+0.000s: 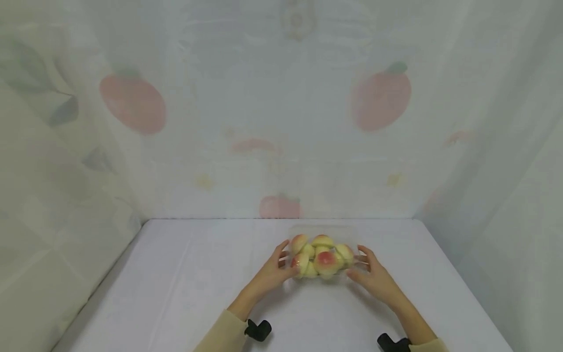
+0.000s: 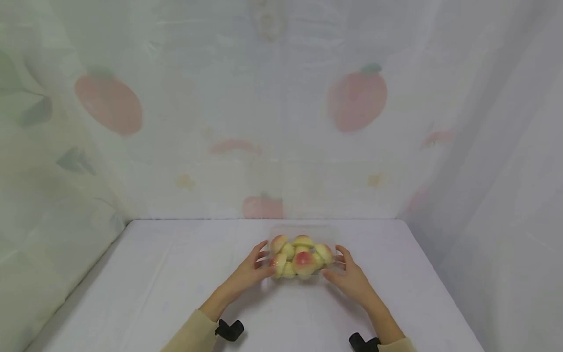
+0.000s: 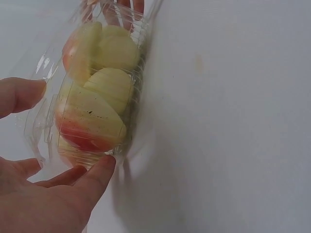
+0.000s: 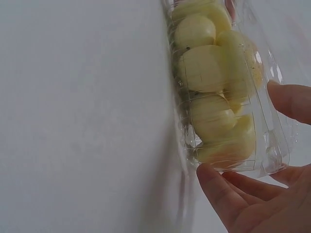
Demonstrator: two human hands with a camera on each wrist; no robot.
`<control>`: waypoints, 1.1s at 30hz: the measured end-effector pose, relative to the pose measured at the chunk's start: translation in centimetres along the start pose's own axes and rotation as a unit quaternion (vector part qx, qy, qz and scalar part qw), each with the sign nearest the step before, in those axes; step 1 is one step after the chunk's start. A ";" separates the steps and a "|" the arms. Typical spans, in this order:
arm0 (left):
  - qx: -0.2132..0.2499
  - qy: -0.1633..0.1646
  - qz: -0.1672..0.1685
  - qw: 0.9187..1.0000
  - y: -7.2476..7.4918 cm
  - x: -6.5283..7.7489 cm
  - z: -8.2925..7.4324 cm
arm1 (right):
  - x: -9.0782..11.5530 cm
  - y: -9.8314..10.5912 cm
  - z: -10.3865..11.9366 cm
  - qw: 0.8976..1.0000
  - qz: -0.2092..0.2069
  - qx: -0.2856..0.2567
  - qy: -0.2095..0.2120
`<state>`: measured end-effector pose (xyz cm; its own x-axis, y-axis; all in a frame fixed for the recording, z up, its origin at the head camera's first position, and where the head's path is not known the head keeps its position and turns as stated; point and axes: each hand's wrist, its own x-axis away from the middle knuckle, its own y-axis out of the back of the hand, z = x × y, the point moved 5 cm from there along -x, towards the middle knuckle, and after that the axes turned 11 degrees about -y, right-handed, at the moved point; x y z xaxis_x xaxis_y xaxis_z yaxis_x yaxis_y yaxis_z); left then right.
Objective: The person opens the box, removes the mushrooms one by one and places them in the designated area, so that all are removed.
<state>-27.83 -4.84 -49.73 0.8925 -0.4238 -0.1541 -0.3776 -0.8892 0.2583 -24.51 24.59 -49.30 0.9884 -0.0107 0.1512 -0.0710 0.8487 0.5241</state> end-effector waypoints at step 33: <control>-0.002 0.021 -0.036 0.999 4.2 4.2 0.7 | 1.2 -5.1 2.5 0.999 -0.003 -0.036 0.017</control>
<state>-25.80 -10.49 -49.93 0.9266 -0.3517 -0.1331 -0.3116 -0.9163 0.2517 -23.29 18.96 -49.69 0.9929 0.0008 0.1188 -0.0562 0.8842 0.4637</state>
